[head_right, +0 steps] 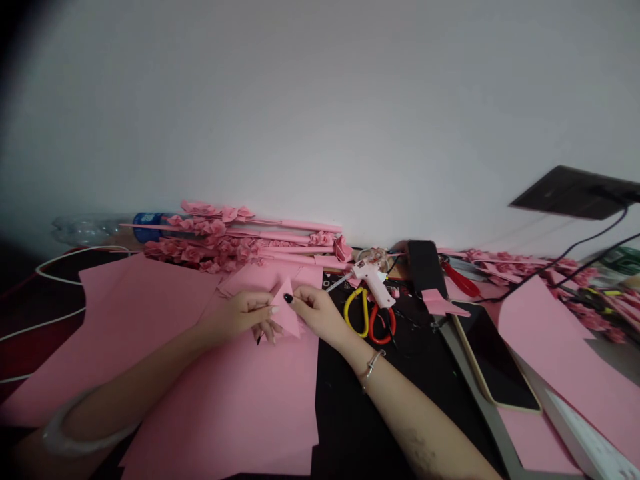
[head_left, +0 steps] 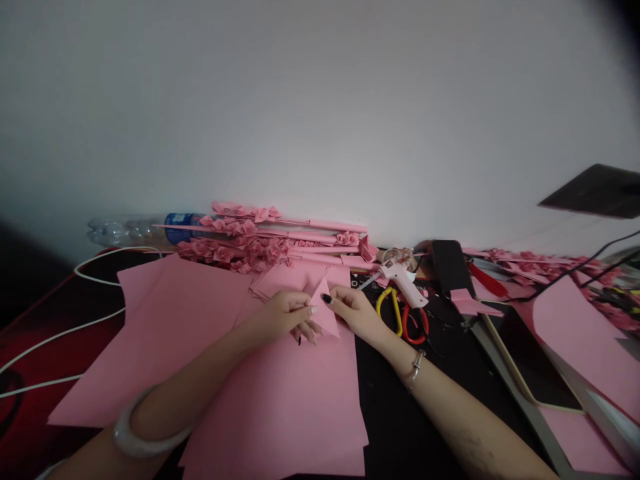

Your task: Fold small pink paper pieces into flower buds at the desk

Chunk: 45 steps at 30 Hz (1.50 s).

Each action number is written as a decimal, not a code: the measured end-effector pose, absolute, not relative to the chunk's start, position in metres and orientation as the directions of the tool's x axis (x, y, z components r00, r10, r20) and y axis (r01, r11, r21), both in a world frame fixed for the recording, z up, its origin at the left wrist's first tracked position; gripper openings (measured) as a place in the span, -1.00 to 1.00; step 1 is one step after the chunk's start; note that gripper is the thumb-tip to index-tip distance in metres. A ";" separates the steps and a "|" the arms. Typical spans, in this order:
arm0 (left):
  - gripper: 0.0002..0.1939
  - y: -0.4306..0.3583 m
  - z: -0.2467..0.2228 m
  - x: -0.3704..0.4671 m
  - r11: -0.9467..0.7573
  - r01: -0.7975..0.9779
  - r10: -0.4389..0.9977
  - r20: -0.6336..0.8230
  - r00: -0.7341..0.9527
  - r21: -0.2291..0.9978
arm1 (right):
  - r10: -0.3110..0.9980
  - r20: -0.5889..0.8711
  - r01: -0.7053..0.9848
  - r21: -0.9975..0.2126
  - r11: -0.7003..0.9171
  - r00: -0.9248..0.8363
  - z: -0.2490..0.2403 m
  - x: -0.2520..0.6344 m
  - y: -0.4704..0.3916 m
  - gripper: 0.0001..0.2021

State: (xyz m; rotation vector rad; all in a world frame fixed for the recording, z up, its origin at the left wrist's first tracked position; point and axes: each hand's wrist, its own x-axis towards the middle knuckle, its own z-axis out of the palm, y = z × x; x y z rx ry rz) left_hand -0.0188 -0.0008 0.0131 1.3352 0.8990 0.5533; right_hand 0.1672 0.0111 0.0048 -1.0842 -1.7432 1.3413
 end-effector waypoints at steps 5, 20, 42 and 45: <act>-0.79 0.001 0.012 -0.017 0.175 0.145 0.837 -0.224 0.499 0.974 | 0.894 0.025 0.323 -0.928 0.187 -0.447 0.006 0.167 0.011 -0.58; -0.77 0.005 0.012 -0.020 0.152 0.057 0.911 -0.163 0.379 0.987 | 0.900 0.047 0.434 -0.864 0.254 -0.434 0.006 0.166 0.009 -0.59; -0.69 0.004 0.014 -0.024 0.253 -0.320 0.880 -0.079 0.469 0.913 | 0.859 0.100 0.406 -0.850 0.336 -0.502 0.006 0.167 0.007 -0.66; -0.77 0.004 0.014 -0.023 0.226 -0.331 0.890 -0.056 0.453 0.916 | 0.869 0.128 0.439 -0.822 0.364 -0.479 0.004 0.165 0.006 -0.70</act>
